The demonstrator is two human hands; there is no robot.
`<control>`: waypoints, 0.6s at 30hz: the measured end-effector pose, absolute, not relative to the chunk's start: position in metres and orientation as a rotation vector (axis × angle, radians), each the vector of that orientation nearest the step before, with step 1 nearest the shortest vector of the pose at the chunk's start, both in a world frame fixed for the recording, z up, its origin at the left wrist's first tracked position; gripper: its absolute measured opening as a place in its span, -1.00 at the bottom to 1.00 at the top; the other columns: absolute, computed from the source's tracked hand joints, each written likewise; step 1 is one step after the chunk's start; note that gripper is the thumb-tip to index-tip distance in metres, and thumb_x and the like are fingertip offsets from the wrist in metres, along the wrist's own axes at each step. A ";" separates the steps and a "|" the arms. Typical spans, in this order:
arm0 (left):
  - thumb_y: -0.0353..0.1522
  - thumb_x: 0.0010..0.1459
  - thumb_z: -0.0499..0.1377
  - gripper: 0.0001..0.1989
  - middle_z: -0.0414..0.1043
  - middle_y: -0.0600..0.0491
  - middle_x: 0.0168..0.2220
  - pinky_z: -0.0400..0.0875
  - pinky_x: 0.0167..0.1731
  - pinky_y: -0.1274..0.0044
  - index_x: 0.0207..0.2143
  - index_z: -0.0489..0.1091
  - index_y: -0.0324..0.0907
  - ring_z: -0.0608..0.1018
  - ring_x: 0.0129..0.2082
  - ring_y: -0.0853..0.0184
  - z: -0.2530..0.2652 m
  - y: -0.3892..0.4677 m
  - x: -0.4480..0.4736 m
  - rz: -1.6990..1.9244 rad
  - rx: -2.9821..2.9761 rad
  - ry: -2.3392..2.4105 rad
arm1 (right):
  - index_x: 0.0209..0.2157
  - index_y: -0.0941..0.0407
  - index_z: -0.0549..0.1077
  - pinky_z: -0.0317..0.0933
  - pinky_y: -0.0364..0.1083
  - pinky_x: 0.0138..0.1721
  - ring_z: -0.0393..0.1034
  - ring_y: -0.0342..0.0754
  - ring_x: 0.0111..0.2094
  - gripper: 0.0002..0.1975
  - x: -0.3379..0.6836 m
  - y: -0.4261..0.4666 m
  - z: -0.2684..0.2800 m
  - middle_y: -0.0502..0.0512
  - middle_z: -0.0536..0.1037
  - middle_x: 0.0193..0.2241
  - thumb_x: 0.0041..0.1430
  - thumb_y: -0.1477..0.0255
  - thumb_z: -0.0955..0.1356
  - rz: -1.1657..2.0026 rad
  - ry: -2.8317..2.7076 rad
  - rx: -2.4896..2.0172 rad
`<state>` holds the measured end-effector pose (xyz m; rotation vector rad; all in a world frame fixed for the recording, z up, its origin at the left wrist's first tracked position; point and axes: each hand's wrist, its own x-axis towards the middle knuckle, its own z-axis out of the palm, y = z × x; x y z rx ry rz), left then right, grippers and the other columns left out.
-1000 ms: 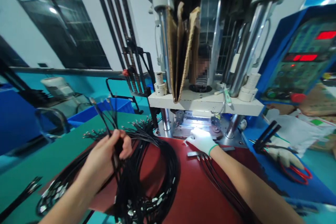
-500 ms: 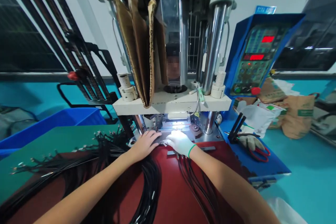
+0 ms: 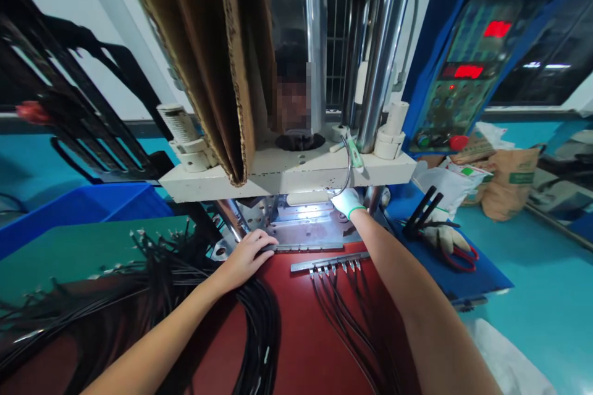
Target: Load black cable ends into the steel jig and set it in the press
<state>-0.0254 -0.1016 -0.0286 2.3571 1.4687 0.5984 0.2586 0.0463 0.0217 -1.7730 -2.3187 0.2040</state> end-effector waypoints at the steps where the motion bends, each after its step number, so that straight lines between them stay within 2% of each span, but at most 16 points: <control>1: -0.33 0.27 0.02 -0.75 0.33 -0.05 -0.14 0.30 -0.01 0.30 -0.08 0.41 -0.16 0.39 -0.10 0.19 -0.029 -0.102 -0.026 0.600 2.361 1.470 | -0.08 0.19 0.44 0.34 0.09 -0.05 0.42 -0.01 -0.09 -0.70 0.258 0.046 0.022 0.14 0.50 -0.10 0.28 0.27 0.32 0.219 -2.315 -1.789; 6: -0.29 0.29 -0.01 -0.71 0.33 -0.06 -0.13 0.30 0.00 0.30 -0.05 0.41 -0.17 0.39 -0.09 0.19 -0.033 -0.104 -0.029 0.627 2.391 1.460 | -0.15 0.20 0.47 0.26 0.13 0.03 0.41 0.02 -0.05 -0.73 0.245 0.031 0.034 0.16 0.53 -0.12 0.28 0.29 0.31 0.272 -2.273 -1.723; 10: -0.26 0.29 0.00 -0.69 0.36 -0.06 -0.18 0.32 -0.03 0.32 -0.05 0.43 -0.18 0.41 -0.11 0.20 -0.033 -0.105 -0.031 0.618 2.403 1.446 | -0.25 0.17 0.49 0.22 -0.02 0.06 0.41 -0.01 -0.03 -0.77 0.255 -0.038 0.058 0.17 0.54 -0.12 0.32 0.39 0.24 0.337 -2.275 -1.450; 12: -0.23 0.28 0.00 -0.67 0.38 -0.06 -0.19 0.33 -0.05 0.33 -0.06 0.43 -0.18 0.43 -0.13 0.20 -0.032 -0.105 -0.033 0.618 2.417 1.426 | -0.20 0.12 0.46 0.22 -0.11 0.04 0.41 -0.10 -0.06 -0.80 0.288 -0.091 0.066 0.08 0.53 -0.14 0.33 0.38 0.22 0.395 -2.251 -1.338; 14: -0.19 0.27 0.00 -0.65 0.40 -0.05 -0.21 0.35 -0.07 0.33 -0.08 0.43 -0.17 0.44 -0.15 0.19 -0.032 -0.105 -0.035 0.619 2.430 1.402 | -0.12 0.10 0.41 0.28 -0.12 -0.05 0.43 -0.10 -0.12 -0.81 0.341 -0.146 0.066 0.09 0.52 -0.15 0.30 0.36 0.26 0.472 -2.019 -1.258; 16: -0.14 0.25 0.00 -0.64 0.41 -0.03 -0.23 0.35 -0.08 0.32 -0.11 0.42 -0.15 0.46 -0.17 0.19 -0.032 -0.105 -0.036 0.623 2.446 1.384 | -0.23 0.09 0.43 0.29 -0.09 -0.09 0.42 -0.06 -0.13 -0.89 0.404 -0.196 0.052 0.11 0.51 -0.16 0.23 0.38 0.31 0.457 -1.709 -1.291; 18: -0.10 0.23 0.00 -0.65 0.41 0.00 -0.22 0.35 -0.06 0.29 -0.12 0.39 -0.10 0.46 -0.17 0.17 -0.033 -0.104 -0.037 0.627 2.468 1.380 | -0.32 0.08 0.39 0.30 -0.05 -0.13 0.42 -0.02 -0.16 -0.87 0.464 -0.240 0.021 0.12 0.50 -0.20 0.18 0.31 0.29 0.308 -1.394 -1.392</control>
